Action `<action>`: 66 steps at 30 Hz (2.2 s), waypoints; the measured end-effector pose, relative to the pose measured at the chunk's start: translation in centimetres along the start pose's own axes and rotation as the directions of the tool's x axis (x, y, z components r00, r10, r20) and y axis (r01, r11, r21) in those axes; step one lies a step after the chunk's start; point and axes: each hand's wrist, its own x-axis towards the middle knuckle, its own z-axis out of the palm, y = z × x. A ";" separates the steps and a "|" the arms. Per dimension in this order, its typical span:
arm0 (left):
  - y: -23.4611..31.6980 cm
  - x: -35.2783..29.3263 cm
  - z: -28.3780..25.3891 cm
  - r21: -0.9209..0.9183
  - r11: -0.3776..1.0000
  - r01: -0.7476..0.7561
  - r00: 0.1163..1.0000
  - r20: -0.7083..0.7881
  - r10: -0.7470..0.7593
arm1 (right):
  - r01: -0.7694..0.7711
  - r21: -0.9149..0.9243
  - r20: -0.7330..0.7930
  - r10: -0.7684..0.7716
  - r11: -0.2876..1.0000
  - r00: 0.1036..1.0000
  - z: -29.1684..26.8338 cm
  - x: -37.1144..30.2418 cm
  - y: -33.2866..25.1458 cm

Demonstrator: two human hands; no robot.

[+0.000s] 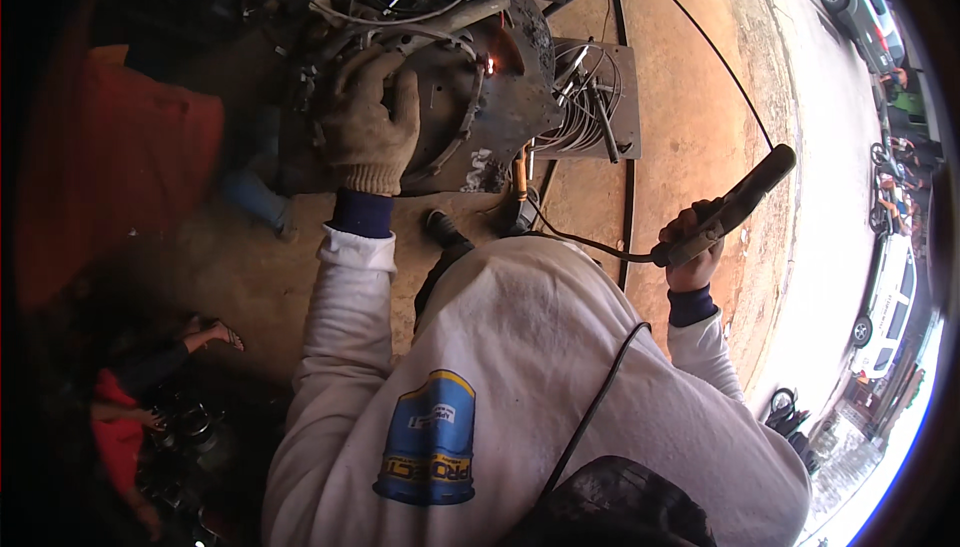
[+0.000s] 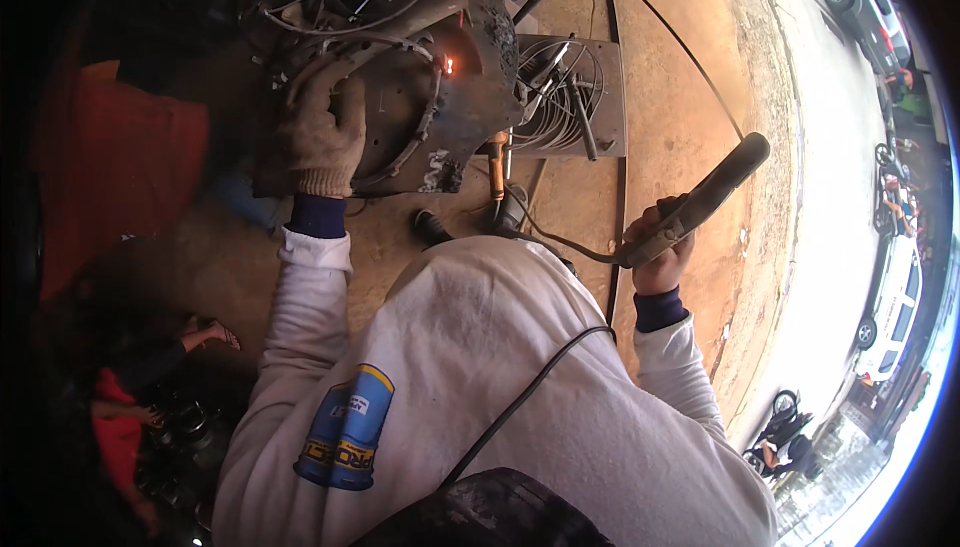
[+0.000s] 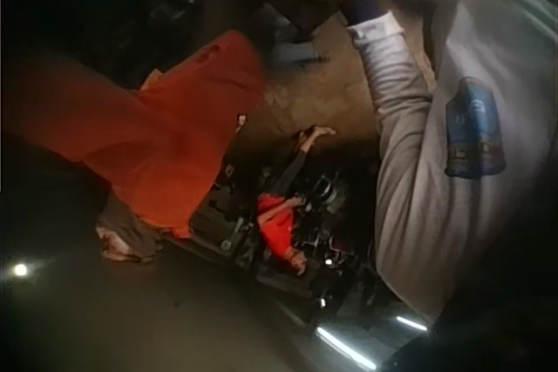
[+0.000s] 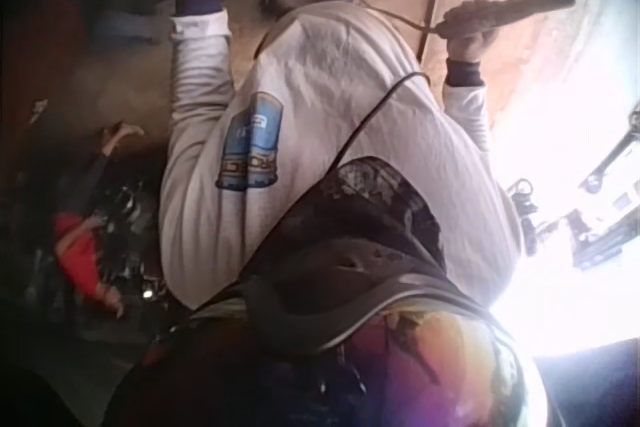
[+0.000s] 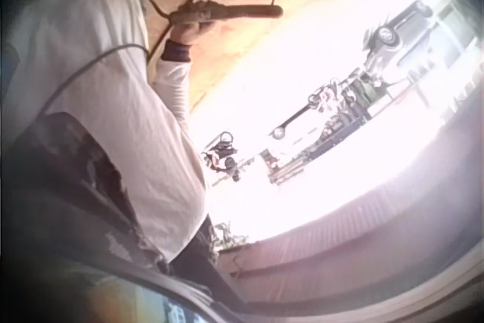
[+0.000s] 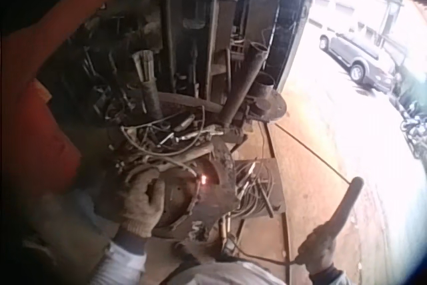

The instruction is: The person welds a circular metal component using a welding torch, creating bright sparks and molten metal. They repeatedly position the torch, weld, and then use a hammer to chip away slag from the welds. The person also uses a wire brush to clean the welded area.

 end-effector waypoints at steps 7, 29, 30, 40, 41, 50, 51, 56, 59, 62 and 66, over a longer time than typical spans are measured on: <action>0.2 0.2 -0.7 -0.029 1.000 -0.007 1.000 0.013 0.007 | 0.090 0.135 -0.095 -0.077 0.987 0.992 0.8 -0.3 -1.0; 0.3 0.2 -0.1 0.006 1.000 0.009 0.996 0.087 -0.010 | -0.177 0.150 0.064 0.169 0.973 0.983 -0.6 -1.3 1.9; 0.7 0.3 -0.1 0.020 1.000 0.024 0.995 0.098 -0.026 | -0.183 0.153 0.066 0.174 0.971 0.982 -0.8 -1.2 2.1; 0.9 0.0 -0.2 0.116 0.993 0.022 0.992 0.118 -0.035 | -0.245 0.052 0.094 0.240 0.968 0.966 -2.8 0.5 3.1; 1.0 0.3 -0.3 0.113 0.993 0.019 0.992 0.119 -0.033 | -0.249 0.054 0.111 0.242 0.967 0.964 -3.0 0.5 3.4; -1.7 2.3 -2.9 -0.001 0.999 0.048 0.930 0.364 -0.044 | -0.073 -0.112 0.030 0.077 0.991 0.997 -1.0 -3.6 5.3; -1.8 2.7 -3.3 -0.026 0.998 0.061 0.913 0.405 -0.045 | -0.053 -0.150 0.029 0.058 0.987 0.998 -0.3 -4.4 5.1; -3.8 2.9 -5.3 -0.236 0.972 0.002 0.904 0.415 0.099 | -0.008 -0.295 -0.043 -0.005 0.956 0.999 4.2 -8.9 5.1; -6.7 1.8 -6.3 -0.392 0.920 -0.004 0.934 0.326 0.143 | -0.007 -0.255 -0.154 -0.034 0.967 0.988 7.3 -13.0 4.8; -9.9 0.5 -7.2 -0.418 0.908 -0.023 0.949 0.278 0.152 | -0.007 -0.341 -0.228 -0.076 0.940 0.971 10.5 -16.0 4.2; -12.2 -0.6 -7.6 -0.409 0.910 -0.064 0.944 0.271 0.188 | -0.016 -0.515 -0.247 -0.130 0.857 0.960 13.5 -18.1 4.4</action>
